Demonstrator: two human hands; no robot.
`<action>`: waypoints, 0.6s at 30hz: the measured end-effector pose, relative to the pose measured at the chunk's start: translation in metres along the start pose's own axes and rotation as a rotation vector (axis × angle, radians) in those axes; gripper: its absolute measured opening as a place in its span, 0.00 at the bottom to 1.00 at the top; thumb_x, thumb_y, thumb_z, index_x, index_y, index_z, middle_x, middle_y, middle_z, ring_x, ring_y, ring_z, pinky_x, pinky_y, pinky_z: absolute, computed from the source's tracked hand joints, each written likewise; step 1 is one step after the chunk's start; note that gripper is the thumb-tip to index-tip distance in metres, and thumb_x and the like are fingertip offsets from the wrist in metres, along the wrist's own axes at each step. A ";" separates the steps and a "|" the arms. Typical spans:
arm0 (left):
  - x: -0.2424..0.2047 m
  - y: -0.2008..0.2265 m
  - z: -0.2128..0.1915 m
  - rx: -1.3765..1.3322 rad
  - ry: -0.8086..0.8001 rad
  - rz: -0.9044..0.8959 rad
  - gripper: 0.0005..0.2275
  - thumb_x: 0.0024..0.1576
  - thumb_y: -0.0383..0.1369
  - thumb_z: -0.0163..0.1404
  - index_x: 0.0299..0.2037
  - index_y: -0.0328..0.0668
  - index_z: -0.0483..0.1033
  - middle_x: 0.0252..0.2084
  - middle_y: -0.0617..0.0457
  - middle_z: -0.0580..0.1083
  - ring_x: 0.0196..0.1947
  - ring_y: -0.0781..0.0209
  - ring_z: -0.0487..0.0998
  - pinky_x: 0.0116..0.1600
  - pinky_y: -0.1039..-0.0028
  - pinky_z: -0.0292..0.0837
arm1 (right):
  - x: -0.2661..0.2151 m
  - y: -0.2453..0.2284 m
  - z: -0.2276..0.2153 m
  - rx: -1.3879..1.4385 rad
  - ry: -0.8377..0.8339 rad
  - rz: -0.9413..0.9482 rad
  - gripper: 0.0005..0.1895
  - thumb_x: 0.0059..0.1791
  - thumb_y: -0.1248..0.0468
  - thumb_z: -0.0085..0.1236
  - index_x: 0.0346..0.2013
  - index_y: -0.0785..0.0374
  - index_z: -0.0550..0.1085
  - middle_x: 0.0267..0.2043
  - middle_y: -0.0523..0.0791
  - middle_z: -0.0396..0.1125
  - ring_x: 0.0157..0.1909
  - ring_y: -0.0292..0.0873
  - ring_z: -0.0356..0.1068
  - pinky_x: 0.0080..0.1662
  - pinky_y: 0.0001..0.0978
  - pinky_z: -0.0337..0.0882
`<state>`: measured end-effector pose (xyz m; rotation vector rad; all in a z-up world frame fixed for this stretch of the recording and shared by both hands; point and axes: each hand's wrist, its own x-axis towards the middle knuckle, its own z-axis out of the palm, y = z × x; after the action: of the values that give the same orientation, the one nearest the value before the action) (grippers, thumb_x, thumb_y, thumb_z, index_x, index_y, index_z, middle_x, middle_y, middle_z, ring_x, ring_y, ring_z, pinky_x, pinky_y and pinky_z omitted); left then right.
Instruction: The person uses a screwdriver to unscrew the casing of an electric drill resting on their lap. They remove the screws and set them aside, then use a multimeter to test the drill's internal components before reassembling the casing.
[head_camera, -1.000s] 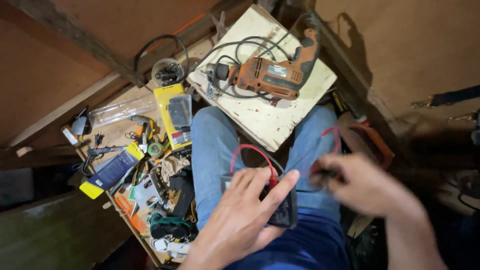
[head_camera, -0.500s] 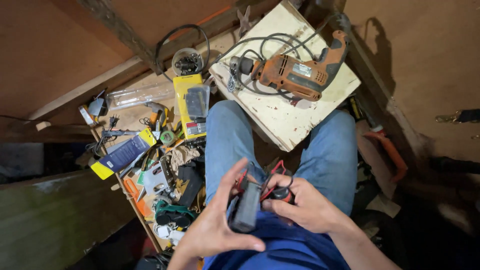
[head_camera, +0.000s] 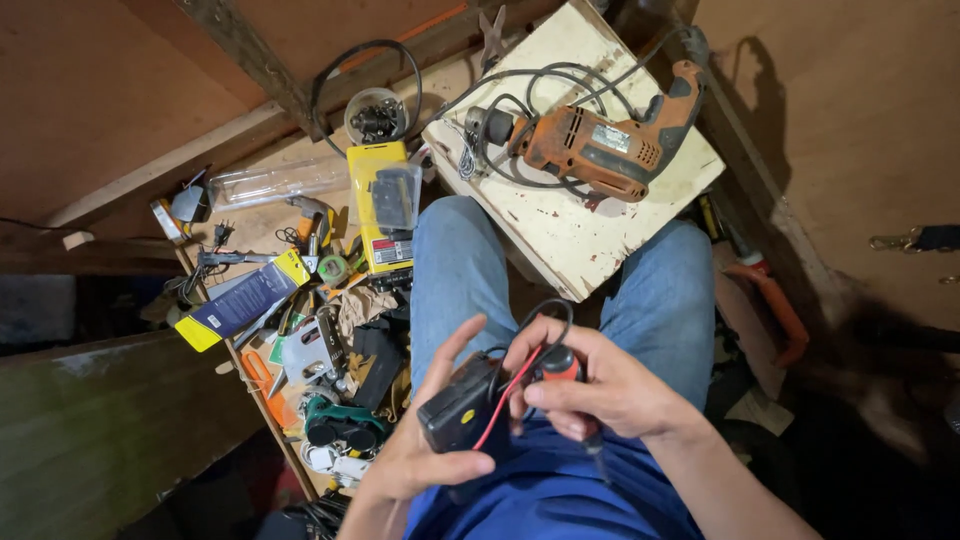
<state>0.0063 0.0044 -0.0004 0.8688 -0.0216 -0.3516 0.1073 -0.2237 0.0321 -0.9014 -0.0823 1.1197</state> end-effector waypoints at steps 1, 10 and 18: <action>-0.002 0.002 -0.005 -0.049 -0.056 0.033 0.53 0.55 0.34 0.69 0.83 0.42 0.38 0.67 0.39 0.69 0.58 0.48 0.76 0.67 0.61 0.68 | -0.001 -0.002 -0.002 -0.011 0.038 0.009 0.16 0.55 0.70 0.62 0.55 0.70 0.70 0.37 0.63 0.76 0.18 0.34 0.61 0.21 0.24 0.64; -0.022 0.054 -0.096 0.225 0.500 0.193 0.52 0.43 0.29 0.67 0.82 0.49 0.53 0.53 0.37 0.74 0.45 0.45 0.82 0.58 0.53 0.79 | -0.038 -0.006 -0.053 -0.032 0.182 -0.104 0.29 0.56 0.71 0.56 0.71 0.74 0.64 0.35 0.57 0.74 0.17 0.34 0.63 0.18 0.22 0.63; 0.020 -0.068 -0.217 1.440 1.092 -0.231 0.51 0.40 0.19 0.71 0.79 0.39 0.59 0.57 0.24 0.67 0.53 0.10 0.75 0.60 0.29 0.72 | -0.068 0.044 -0.116 -0.086 0.528 -0.166 0.22 0.55 0.68 0.54 0.62 0.76 0.70 0.28 0.56 0.68 0.12 0.33 0.54 0.12 0.26 0.61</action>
<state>0.0399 0.1191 -0.1950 2.4081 0.9477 0.0306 0.0989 -0.3401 -0.0479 -1.2189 0.2274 0.7020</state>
